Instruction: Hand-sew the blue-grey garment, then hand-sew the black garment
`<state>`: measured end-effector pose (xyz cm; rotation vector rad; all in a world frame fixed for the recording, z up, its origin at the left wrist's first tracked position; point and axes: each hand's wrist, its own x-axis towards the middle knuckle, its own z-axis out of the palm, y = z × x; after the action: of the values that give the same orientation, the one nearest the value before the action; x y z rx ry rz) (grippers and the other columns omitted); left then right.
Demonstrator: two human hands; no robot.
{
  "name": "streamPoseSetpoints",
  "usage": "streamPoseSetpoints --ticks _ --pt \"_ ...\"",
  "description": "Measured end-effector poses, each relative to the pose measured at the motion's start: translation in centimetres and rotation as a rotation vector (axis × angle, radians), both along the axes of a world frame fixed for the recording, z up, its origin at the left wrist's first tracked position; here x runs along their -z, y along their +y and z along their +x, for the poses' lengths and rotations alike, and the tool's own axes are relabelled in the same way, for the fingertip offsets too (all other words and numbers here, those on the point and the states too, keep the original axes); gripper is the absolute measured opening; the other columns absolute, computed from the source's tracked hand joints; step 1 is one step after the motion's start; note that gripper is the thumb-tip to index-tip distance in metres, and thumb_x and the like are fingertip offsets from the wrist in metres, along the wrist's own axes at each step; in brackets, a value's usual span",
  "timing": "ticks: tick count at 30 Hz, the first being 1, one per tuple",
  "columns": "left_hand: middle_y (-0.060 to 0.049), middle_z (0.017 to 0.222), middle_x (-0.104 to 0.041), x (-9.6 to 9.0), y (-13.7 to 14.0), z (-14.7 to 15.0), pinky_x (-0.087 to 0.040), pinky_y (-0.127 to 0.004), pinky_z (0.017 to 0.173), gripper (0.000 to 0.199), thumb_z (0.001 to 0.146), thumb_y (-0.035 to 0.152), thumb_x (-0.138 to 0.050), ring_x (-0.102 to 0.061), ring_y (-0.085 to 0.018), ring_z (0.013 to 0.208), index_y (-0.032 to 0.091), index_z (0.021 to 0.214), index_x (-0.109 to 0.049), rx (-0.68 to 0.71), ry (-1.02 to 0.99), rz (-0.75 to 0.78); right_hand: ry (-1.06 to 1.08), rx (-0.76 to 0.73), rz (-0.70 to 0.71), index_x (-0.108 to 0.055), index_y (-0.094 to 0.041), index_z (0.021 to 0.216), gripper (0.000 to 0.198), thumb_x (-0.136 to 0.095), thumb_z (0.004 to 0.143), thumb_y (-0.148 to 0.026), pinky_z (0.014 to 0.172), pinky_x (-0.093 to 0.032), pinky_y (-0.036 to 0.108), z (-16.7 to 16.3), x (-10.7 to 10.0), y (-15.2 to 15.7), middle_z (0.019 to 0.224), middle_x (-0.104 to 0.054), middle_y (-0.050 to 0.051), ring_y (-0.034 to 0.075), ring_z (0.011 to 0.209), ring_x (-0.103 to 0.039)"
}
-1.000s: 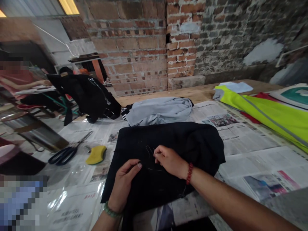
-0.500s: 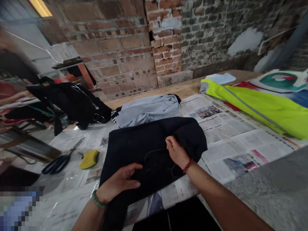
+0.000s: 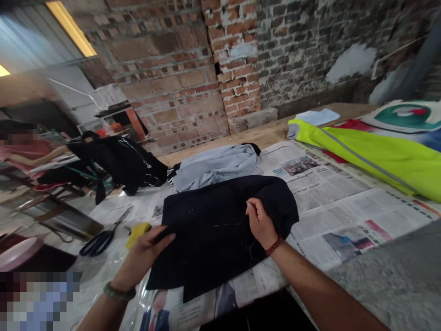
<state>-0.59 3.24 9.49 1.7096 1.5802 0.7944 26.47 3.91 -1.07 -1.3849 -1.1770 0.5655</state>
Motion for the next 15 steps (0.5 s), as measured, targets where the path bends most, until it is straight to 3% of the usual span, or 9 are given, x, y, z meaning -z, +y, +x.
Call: streamPoseSetpoints --ticks 4,7,11,13,15 --pt "0.001 0.06 -0.062 3.4 -0.8 -0.2 -0.042 -0.023 0.049 0.019 0.06 0.037 -0.064 -0.055 -0.017 0.057 0.02 0.065 -0.062 -0.1 -0.105 -0.12 -0.037 -0.032 0.019 -0.047 -0.021 0.089 0.022 -0.032 0.085 -0.037 0.065 -0.045 0.027 -0.2 0.2 0.2 0.067 -0.054 0.001 0.015 0.064 -0.053" --pt "0.003 0.057 -0.06 4.8 -1.3 -1.0 -0.043 -0.023 0.05 0.01 0.062 0.027 -0.058 -0.055 -0.016 0.054 0.018 0.066 -0.06 -0.103 -0.06 -0.08 -0.062 -0.039 0.028 -0.048 -0.021 0.089 0.022 -0.033 0.085 -0.037 0.067 -0.045 0.027 -0.3 0.3 0.1 0.068 -0.054 0.001 0.015 0.065 -0.054" --pt "-0.003 0.089 -0.065 3.7 -1.1 -1.3 -0.046 -0.032 0.071 0.039 0.061 0.01 -0.047 -0.06 -0.021 0.078 0.02 0.096 -0.06 -0.089 0.251 0.234 -0.07 -0.046 0.019 -0.047 -0.022 0.089 0.022 -0.033 0.085 -0.038 0.065 -0.046 0.027 -0.4 0.3 -0.2 0.069 -0.055 0.001 0.015 0.065 -0.055" --pt "-0.007 0.102 -0.061 2.5 -0.6 -0.7 -0.042 -0.038 0.084 0.041 0.063 0.008 -0.045 -0.056 -0.025 0.093 0.019 0.1 -0.059 -0.096 0.395 0.459 -0.075 -0.048 0.013 -0.048 -0.022 0.089 0.021 -0.033 0.085 -0.037 0.065 -0.046 0.027 -0.4 0.3 -0.2 0.069 -0.055 0.001 0.015 0.065 -0.055" --pt "-0.009 0.103 -0.061 1.6 0.0 0.6 -0.039 -0.039 0.089 0.035 0.068 0.009 -0.045 -0.053 -0.025 0.099 0.02 0.097 -0.06 -0.029 0.453 0.589 -0.079 -0.043 0.017 -0.048 -0.022 0.089 0.021 -0.034 0.085 -0.037 0.065 -0.046 0.026 -0.4 0.3 -0.2 0.068 -0.055 0.001 0.015 0.065 -0.055"
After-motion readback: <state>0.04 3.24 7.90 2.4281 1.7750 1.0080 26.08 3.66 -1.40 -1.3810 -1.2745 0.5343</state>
